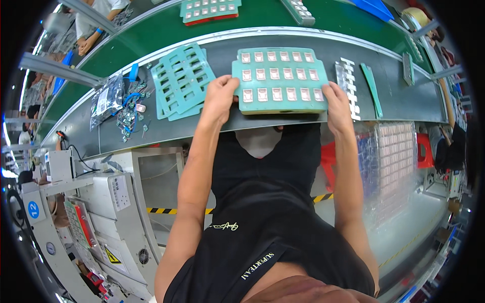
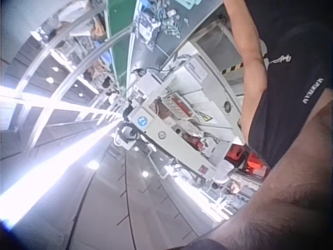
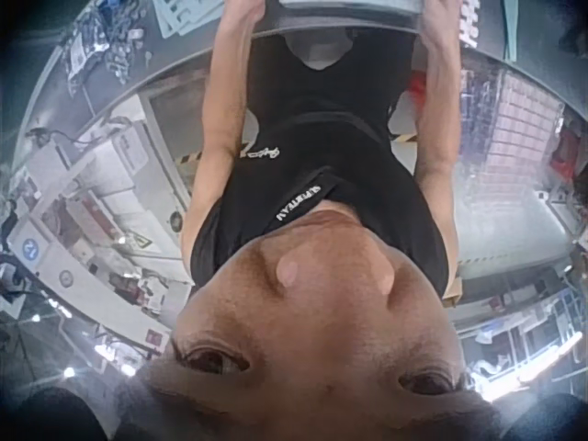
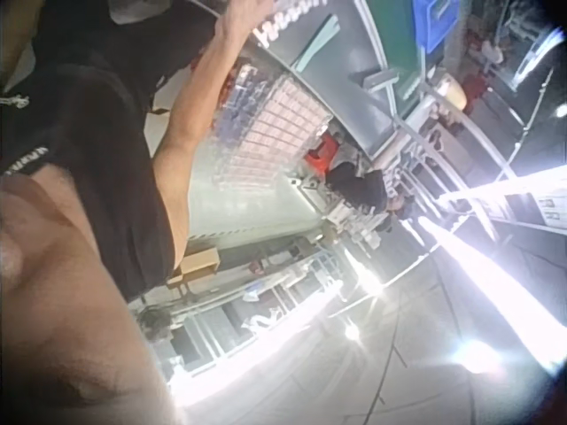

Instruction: Placing small electronic components into specialized trays on an assembly line.

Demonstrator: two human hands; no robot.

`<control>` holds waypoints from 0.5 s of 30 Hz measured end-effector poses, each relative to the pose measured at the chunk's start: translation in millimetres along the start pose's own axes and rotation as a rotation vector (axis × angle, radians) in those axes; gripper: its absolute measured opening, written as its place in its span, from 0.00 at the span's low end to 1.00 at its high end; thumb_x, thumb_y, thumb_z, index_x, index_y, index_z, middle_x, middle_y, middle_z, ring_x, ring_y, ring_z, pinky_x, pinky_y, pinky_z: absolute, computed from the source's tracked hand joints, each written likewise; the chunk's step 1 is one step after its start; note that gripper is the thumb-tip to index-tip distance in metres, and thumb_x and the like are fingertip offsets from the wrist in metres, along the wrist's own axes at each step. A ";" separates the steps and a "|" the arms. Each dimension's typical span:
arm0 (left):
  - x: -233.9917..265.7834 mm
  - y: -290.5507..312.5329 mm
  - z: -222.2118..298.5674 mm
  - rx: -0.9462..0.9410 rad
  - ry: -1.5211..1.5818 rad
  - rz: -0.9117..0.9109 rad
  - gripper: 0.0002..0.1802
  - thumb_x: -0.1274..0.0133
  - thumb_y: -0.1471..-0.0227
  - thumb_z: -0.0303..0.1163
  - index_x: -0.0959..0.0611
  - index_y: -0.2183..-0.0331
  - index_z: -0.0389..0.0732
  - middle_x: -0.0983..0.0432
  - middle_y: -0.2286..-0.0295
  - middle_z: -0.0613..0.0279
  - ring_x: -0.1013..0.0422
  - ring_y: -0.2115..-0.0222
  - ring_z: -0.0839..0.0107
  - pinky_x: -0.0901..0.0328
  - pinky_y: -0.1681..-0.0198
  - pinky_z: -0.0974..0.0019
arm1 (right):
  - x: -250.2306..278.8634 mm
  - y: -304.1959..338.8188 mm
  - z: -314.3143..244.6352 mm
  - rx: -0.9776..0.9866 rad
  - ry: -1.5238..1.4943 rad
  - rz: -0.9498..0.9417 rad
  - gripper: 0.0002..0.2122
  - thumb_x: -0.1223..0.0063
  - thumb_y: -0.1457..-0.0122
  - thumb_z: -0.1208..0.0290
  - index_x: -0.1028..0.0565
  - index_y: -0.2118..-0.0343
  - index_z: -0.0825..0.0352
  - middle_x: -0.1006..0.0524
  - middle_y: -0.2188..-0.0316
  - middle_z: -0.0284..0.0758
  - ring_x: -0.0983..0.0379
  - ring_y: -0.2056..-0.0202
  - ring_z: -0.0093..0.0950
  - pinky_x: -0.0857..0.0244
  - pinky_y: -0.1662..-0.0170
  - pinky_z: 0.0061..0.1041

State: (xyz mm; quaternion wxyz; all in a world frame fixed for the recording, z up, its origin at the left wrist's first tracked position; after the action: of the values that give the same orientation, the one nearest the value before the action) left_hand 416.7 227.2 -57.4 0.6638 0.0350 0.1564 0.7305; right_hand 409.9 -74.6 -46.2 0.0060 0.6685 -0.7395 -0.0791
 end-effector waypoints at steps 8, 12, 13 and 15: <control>0.2 -1.8 26.0 -0.079 0.185 -0.045 0.16 0.48 0.43 0.34 0.18 0.59 0.32 0.21 0.68 0.66 0.30 0.71 0.81 0.38 0.69 0.75 | -35.0 24.7 -30.3 -0.165 -0.382 -0.209 0.18 0.59 0.34 0.72 0.37 0.42 0.72 0.28 0.48 0.43 0.26 0.49 0.36 0.28 0.49 0.41; -8.8 -9.1 32.7 -0.103 0.358 -0.095 0.18 0.53 0.36 0.37 0.20 0.56 0.32 0.22 0.69 0.66 0.29 0.72 0.81 0.35 0.69 0.74 | -29.5 15.5 -39.9 -0.131 -0.449 -0.131 0.19 0.57 0.34 0.71 0.37 0.43 0.72 0.27 0.49 0.44 0.26 0.50 0.36 0.28 0.49 0.40; -12.4 -8.4 39.2 -0.130 0.419 -0.124 0.18 0.53 0.36 0.37 0.21 0.55 0.32 0.22 0.68 0.65 0.29 0.71 0.80 0.33 0.68 0.74 | -25.5 10.8 -41.2 -0.135 -0.453 -0.118 0.18 0.57 0.35 0.71 0.36 0.43 0.72 0.28 0.48 0.45 0.26 0.50 0.37 0.29 0.47 0.42; -6.1 -14.8 39.4 -0.150 0.455 -0.142 0.21 0.55 0.34 0.38 0.24 0.52 0.28 0.23 0.60 0.56 0.26 0.64 0.73 0.29 0.61 0.69 | -21.1 -6.7 -44.7 -0.128 -0.449 -0.041 0.18 0.57 0.35 0.71 0.35 0.45 0.73 0.29 0.48 0.45 0.28 0.48 0.39 0.32 0.45 0.45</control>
State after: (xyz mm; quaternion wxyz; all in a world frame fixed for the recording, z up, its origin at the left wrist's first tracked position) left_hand 441.7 229.4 -23.1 0.6621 -0.1908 0.2493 0.6805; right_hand 423.8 -59.3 -0.8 -0.1177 0.6472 -0.7021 -0.2727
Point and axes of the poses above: each hand's wrist, its own y-axis away from the middle knuckle, its own x-axis out of the back of the hand, z = x × y, the point moved 9 cm from there along -y, towards the middle knuckle
